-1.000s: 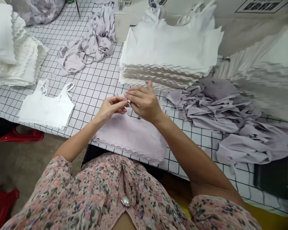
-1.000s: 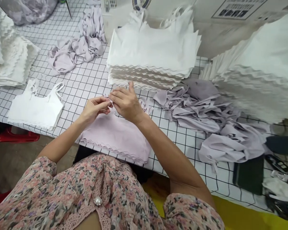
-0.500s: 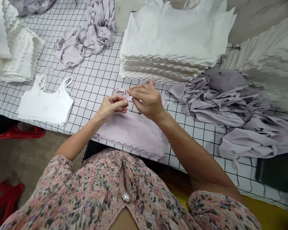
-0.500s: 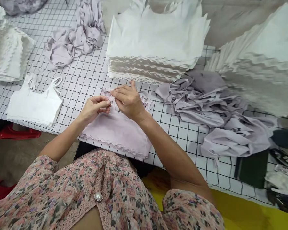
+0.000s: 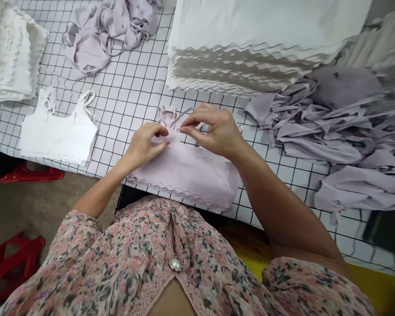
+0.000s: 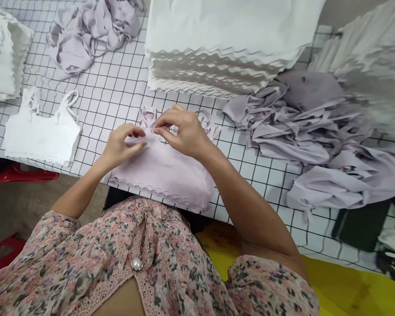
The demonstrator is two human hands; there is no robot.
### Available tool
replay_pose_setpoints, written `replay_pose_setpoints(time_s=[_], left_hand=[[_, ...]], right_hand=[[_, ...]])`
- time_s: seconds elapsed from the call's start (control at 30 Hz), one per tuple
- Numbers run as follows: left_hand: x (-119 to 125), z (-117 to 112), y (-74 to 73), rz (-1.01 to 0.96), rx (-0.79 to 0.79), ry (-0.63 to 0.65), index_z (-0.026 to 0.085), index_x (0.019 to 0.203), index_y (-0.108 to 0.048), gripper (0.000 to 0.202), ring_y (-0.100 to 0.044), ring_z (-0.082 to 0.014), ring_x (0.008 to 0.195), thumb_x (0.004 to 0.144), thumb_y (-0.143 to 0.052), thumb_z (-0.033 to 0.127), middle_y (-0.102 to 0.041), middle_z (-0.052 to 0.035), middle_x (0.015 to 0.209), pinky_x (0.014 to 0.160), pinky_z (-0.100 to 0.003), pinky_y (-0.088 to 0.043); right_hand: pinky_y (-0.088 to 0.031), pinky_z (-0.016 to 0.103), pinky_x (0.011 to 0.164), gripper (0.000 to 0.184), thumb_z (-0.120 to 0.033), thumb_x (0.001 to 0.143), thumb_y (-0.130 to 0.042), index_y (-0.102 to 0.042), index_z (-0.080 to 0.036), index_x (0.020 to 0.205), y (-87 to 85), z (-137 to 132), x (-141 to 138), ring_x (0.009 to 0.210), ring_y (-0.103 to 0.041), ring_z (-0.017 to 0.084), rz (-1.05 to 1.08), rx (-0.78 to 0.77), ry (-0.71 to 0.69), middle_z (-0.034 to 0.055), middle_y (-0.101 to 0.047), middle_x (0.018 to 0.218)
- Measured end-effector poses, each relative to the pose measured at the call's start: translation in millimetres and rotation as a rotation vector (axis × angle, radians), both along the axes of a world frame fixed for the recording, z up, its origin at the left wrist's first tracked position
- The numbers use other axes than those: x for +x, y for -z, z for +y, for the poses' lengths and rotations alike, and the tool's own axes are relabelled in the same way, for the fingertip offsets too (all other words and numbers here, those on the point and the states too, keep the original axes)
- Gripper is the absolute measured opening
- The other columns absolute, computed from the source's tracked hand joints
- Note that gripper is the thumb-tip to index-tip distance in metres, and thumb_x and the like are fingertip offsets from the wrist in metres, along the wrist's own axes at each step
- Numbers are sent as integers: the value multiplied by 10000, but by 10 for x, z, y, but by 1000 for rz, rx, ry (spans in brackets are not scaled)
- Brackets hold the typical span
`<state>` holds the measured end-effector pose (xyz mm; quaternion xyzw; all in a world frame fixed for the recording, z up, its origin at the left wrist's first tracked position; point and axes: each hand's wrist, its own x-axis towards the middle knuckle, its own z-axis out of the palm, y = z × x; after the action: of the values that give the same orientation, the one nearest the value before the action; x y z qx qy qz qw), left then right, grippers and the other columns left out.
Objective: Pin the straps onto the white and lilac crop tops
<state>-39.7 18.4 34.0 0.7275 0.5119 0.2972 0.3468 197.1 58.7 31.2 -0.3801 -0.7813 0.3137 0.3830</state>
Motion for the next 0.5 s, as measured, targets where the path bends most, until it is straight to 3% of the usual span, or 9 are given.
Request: replay_pose_setpoints(time_s=[0.1,0.17,0.3,0.5], left_hand=[[-155,-148,57,347,-3,-50,201,1056,-745,271,-643,-300,1183,858,-909,286,-775,-64,1109,1118,-521,-406],[-212,-201,99,434,-61,-67,223,1067,-754,319,-610,-315,1228,852,-939,371,-760,-54,1129,1151,-538,-345],[-225,-212,205,385,-121,-24,245,992,-774,265,-578,-288,1197,909,-890,468,-730,-30,1093,1131,-493,-314],[-187,-271,355,230,-59,-10,259,941,-798,257,-580,-252,1128,990,-804,511,-726,-7,975,1107,-461,-296]], right_hand=[[-559,424,809,73,-275,910,-776,-798,-271,840,81,-101,-27,822,-658,220,49,-42,35,23,-743,792],[-559,430,803,79,-285,921,-765,-805,-270,854,138,-163,-85,800,-650,215,82,-67,36,19,-736,783],[-568,473,868,110,-301,942,-740,-796,-275,850,249,-253,-236,808,-639,213,85,-65,35,7,-716,768],[-567,585,1019,144,-376,974,-723,-766,-282,874,324,-352,-315,997,-669,281,-38,-92,39,40,-711,829]])
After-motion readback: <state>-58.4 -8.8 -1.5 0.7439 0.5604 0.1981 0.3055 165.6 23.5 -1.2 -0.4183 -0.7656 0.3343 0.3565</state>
